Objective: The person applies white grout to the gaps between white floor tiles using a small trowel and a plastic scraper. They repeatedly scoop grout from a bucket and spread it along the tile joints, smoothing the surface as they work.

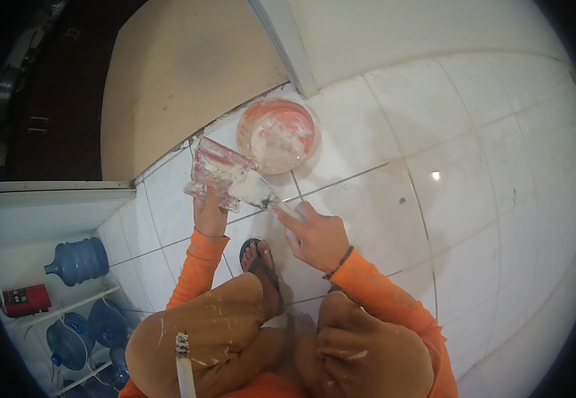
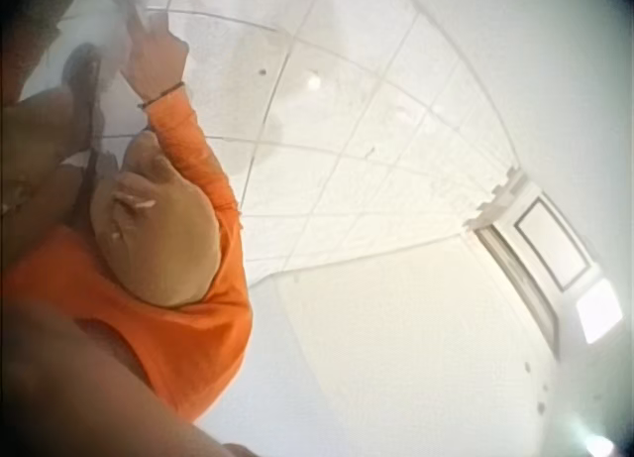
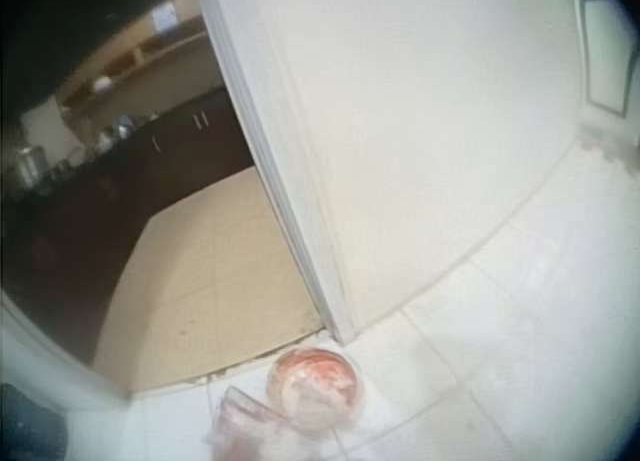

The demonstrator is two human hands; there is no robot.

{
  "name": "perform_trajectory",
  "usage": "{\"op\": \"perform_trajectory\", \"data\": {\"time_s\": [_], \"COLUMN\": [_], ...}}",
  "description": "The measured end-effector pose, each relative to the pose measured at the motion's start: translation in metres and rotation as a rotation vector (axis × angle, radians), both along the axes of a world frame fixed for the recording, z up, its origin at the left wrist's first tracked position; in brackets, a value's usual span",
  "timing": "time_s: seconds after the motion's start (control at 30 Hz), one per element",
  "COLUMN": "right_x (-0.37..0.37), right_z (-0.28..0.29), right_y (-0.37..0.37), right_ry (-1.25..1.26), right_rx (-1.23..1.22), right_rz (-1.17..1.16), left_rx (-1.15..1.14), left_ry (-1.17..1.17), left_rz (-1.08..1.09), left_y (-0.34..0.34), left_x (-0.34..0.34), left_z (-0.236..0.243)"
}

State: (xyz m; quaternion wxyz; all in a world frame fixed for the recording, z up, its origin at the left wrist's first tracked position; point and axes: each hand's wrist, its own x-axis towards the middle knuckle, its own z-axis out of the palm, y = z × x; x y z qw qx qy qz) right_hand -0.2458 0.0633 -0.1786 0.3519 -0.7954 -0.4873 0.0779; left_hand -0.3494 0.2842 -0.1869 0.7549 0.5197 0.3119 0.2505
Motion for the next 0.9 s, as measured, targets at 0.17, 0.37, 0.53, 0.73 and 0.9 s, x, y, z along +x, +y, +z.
{"op": "perform_trajectory", "data": {"time_s": [0.17, 0.37, 0.53, 0.73, 0.9], "right_x": [0.001, 0.024, 0.011, 0.01, 0.06], "right_z": [0.007, 0.009, 0.019, 0.017, -0.016], "right_y": [0.018, 0.024, -0.013, 0.006, 0.011], "right_ry": [0.015, -0.002, 0.018, 0.036, 0.01], "right_rx": [0.062, 0.221, 0.051, 0.112, 0.404], "right_rz": [-0.053, -0.172, -0.116, -0.216, -0.371], "left_rx": [0.295, 0.212, 0.026, 0.36, 0.161], "left_ry": [0.074, 0.062, -0.04, 0.117, 0.057], "left_rz": [-0.125, -0.125, 0.022, -0.191, -0.069], "left_y": [-0.022, -0.034, -0.022, -0.033, -0.023], "left_x": [-0.002, -0.008, 0.0, -0.011, 0.0], "left_z": [-0.003, -0.011, 0.004, -0.011, -0.009]}}
